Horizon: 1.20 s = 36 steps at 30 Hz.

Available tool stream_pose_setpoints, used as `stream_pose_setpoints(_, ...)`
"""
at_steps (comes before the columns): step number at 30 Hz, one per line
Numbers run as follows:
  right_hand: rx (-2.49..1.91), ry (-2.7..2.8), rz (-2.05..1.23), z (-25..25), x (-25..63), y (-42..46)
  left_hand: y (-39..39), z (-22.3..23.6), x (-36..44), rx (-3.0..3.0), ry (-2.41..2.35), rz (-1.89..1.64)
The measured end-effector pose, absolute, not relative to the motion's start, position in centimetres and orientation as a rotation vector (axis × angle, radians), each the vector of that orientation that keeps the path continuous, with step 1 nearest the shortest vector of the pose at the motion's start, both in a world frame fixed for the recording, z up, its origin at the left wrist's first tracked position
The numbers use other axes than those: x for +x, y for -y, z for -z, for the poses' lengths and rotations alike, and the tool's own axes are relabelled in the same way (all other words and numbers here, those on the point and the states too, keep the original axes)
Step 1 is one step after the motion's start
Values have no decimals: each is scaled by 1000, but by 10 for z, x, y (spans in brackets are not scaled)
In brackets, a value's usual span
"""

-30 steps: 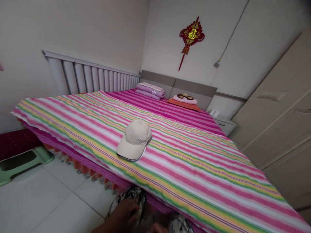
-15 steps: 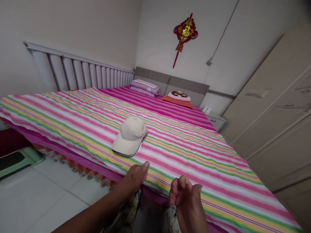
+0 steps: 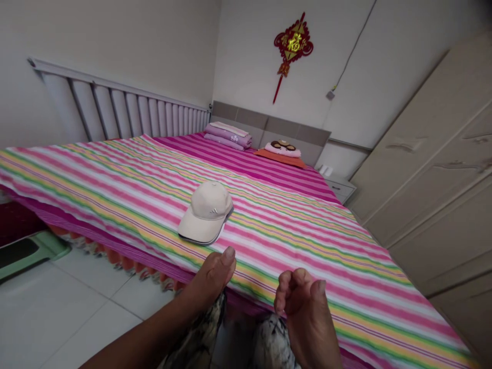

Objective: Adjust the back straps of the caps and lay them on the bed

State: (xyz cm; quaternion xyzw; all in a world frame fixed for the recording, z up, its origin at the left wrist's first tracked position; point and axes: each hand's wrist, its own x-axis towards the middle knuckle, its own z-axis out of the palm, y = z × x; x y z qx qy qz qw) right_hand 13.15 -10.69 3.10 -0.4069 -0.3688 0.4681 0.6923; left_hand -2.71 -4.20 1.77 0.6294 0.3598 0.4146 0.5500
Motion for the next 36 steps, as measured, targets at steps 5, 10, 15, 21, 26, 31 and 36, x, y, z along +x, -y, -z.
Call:
stream_pose_setpoints(5, -955, 888, -912, -23, 136, 102, 37, -9, -24, 1490, -873, -975)
stream_pose_setpoints(10, -1292, 1132, -908, 44, 140, 94, 16, 40, -27, 1193, -1051, -1012)
stream_pose_setpoints(15, -1585, 1811, -865, 114, 141, 98, -3, 86, -52, 690, -1115, -968)
stream_pose_setpoints(21, -1542, 2038, -899, 141, 136, 102, -17, 93, -78, 435, -1112, -1120)
stream_pose_setpoints(26, -1502, 2053, -872, 150, 134, 100, -33, 92, -90, 320, -1184, -1298)
stream_pose_setpoints(31, -1479, 2087, -936, 163, 135, 100, -43, 91, -98, 242, -1202, -1366)
stream_pose_setpoints(36, -1553, 2196, -986, 180, 137, 101, -48, 89, -100, 192, -1176, -1343)
